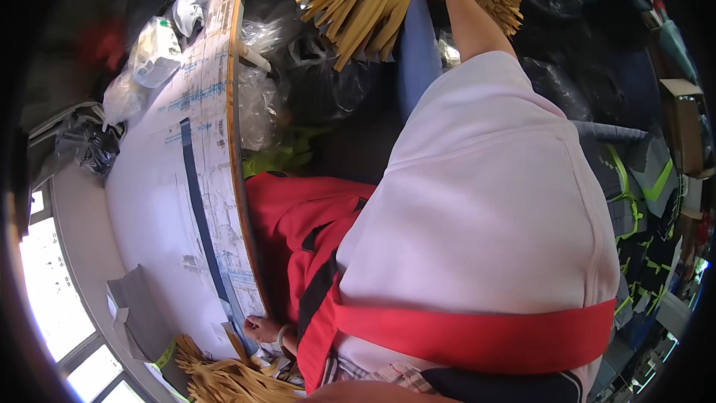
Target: Assembling small metal components onto the ends of yellow fabric straps.
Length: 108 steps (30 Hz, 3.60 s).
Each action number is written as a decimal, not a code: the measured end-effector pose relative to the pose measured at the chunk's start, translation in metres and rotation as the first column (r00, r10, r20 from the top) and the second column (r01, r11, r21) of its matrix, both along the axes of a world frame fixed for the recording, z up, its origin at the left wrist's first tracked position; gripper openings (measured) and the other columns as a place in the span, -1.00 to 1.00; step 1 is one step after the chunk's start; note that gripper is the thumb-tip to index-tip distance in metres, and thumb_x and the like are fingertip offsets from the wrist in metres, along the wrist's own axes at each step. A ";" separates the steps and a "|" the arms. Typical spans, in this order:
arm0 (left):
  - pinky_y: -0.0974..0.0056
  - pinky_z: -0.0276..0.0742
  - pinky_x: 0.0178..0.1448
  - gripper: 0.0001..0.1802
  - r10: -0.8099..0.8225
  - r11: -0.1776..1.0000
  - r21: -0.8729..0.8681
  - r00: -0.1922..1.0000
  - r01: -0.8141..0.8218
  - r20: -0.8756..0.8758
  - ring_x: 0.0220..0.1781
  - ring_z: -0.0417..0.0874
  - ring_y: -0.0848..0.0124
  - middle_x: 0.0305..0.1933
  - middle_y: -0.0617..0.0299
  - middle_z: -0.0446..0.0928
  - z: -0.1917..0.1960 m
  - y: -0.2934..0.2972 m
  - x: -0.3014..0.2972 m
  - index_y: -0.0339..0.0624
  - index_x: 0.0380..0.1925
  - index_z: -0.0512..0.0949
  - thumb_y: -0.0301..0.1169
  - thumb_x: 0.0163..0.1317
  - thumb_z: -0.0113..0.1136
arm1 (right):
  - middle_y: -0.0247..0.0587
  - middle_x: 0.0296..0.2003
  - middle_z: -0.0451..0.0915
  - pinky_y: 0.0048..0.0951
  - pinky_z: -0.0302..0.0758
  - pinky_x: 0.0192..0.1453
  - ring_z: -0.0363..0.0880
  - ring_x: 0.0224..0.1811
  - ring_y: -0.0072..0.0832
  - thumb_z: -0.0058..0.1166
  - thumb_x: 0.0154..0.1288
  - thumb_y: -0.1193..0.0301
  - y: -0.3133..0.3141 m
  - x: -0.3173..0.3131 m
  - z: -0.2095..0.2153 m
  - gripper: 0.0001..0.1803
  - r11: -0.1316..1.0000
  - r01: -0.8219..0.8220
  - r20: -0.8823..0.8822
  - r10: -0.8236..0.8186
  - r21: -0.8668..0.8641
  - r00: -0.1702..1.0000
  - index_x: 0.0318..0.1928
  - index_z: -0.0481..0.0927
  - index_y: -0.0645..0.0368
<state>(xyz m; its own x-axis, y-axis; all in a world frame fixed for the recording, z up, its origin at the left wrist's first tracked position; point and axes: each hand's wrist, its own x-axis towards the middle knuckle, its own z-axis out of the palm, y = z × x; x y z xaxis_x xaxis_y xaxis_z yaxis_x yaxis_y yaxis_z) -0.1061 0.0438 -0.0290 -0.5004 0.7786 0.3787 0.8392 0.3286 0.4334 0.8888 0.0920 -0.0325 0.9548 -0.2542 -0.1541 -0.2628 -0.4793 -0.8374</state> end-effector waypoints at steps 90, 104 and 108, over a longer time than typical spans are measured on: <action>0.19 0.48 0.30 -0.46 -0.611 0.784 0.410 0.468 0.465 0.638 0.28 0.46 0.24 0.25 -0.02 0.45 0.197 0.164 0.023 -0.27 0.27 0.34 -0.24 0.37 0.12 | -0.15 -0.10 0.64 -0.33 0.55 -0.07 0.62 -0.14 -0.41 0.08 0.36 -0.02 0.191 -0.677 0.186 -0.45 -0.740 -0.571 0.258 0.665 0.355 -0.701 0.08 0.58 0.20; 0.08 0.34 0.45 -0.38 -0.466 0.767 0.426 -0.039 0.481 0.884 0.48 0.24 0.17 0.38 -0.07 0.31 0.098 0.201 0.166 -0.10 0.43 0.13 -0.08 0.49 -0.13 | -0.15 -0.19 0.63 -0.23 0.58 -0.16 0.61 -0.23 -0.36 0.04 0.40 0.04 0.256 -0.566 0.144 -0.55 -0.546 -0.588 0.194 0.809 0.597 -0.554 0.01 0.58 0.17; -0.03 0.28 0.50 -0.38 -0.516 0.605 0.531 -0.216 0.593 0.829 0.54 0.14 0.12 0.36 -0.09 0.34 0.079 0.205 0.134 0.03 0.49 0.03 -0.07 0.52 -0.18 | -0.15 -0.21 0.63 -0.20 0.59 -0.19 0.61 -0.26 -0.35 0.03 0.42 0.06 0.271 -0.581 0.142 -0.58 -0.527 -0.530 0.183 0.802 0.664 -0.569 -0.01 0.58 0.16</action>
